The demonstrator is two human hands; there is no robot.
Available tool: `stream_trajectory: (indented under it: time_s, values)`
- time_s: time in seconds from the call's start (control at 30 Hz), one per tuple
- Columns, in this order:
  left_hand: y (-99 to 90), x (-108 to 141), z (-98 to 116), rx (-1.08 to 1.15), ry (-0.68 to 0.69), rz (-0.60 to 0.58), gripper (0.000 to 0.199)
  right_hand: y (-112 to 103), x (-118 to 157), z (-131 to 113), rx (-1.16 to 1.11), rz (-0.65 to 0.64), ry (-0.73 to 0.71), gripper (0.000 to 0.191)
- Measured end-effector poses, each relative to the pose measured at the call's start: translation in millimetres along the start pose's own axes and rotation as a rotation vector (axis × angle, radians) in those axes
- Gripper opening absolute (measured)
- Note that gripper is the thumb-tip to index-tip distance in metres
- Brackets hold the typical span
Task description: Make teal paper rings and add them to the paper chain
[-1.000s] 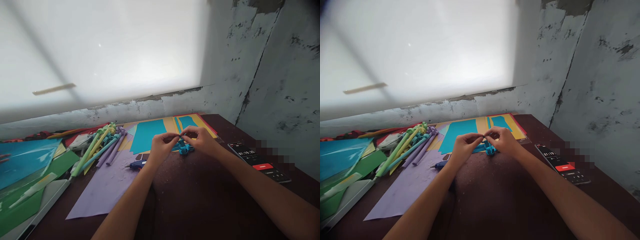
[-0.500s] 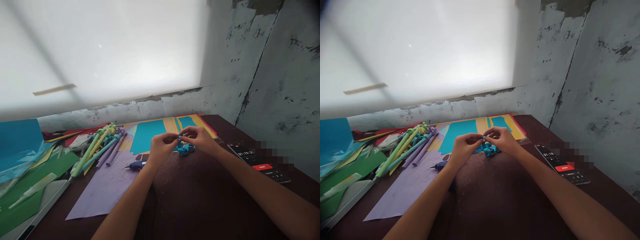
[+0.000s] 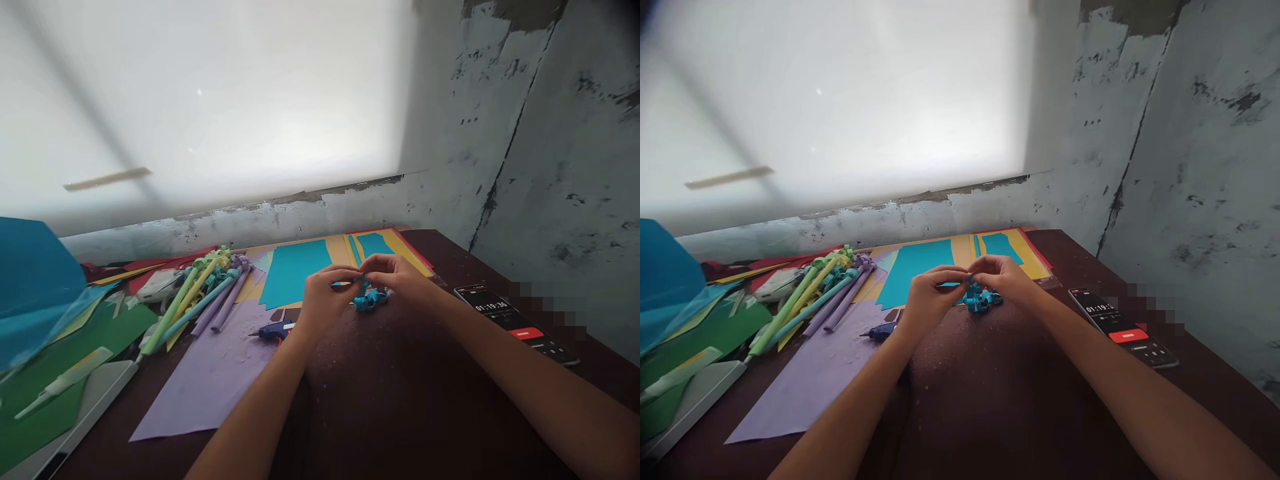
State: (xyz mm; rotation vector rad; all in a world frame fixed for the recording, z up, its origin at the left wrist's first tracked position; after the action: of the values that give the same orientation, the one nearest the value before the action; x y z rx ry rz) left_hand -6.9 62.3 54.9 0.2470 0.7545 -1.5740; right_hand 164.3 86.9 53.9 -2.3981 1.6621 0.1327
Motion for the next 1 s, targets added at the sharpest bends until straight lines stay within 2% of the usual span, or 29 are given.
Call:
stream_trajectory:
  time_s: [0.1,0.27,0.37,0.57,0.77,0.87,1.0]
  values:
    - [-0.1,-0.8,-0.5,0.037,-0.012,-0.002,0.009,1.6,1.1,-1.7,0.005,-0.005,-0.020,0.022]
    - [2.9,-1.0,-6.0,0.197,-0.148,-0.034,0.017,2.2,1.5,-3.3,0.001,-0.022,-0.063,0.023]
    - [3.3,-0.8,-8.4,0.193,-0.152,-0.013,0.017,2.3,-0.3,0.1,0.013,-0.032,-0.048,0.025]
    - [2.4,0.3,-9.1,0.072,-0.106,0.004,0.010,3.4,-2.8,3.5,0.091,-0.024,-0.075,0.024]
    - [3.8,0.5,-7.2,-0.036,-0.067,0.015,0.011,6.4,-4.3,10.0,0.137,0.043,-0.122,0.016]
    - [6.2,2.7,-5.7,-0.218,0.007,0.039,0.019,9.9,-7.3,18.9,0.041,0.026,-0.075,0.014]
    - [10.3,7.4,-3.2,-0.381,0.174,0.041,0.023,10.5,-10.0,26.4,-0.044,0.020,0.019,0.016]
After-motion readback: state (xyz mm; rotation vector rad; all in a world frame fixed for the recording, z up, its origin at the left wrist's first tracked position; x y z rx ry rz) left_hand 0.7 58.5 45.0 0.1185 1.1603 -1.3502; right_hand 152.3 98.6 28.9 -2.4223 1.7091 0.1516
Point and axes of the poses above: each hand's wrist, its own x-axis away from the middle knuckle, its own y-axis out of the palm, z = x × y, the point moved 4 cm from there along -x, towards the middle knuckle
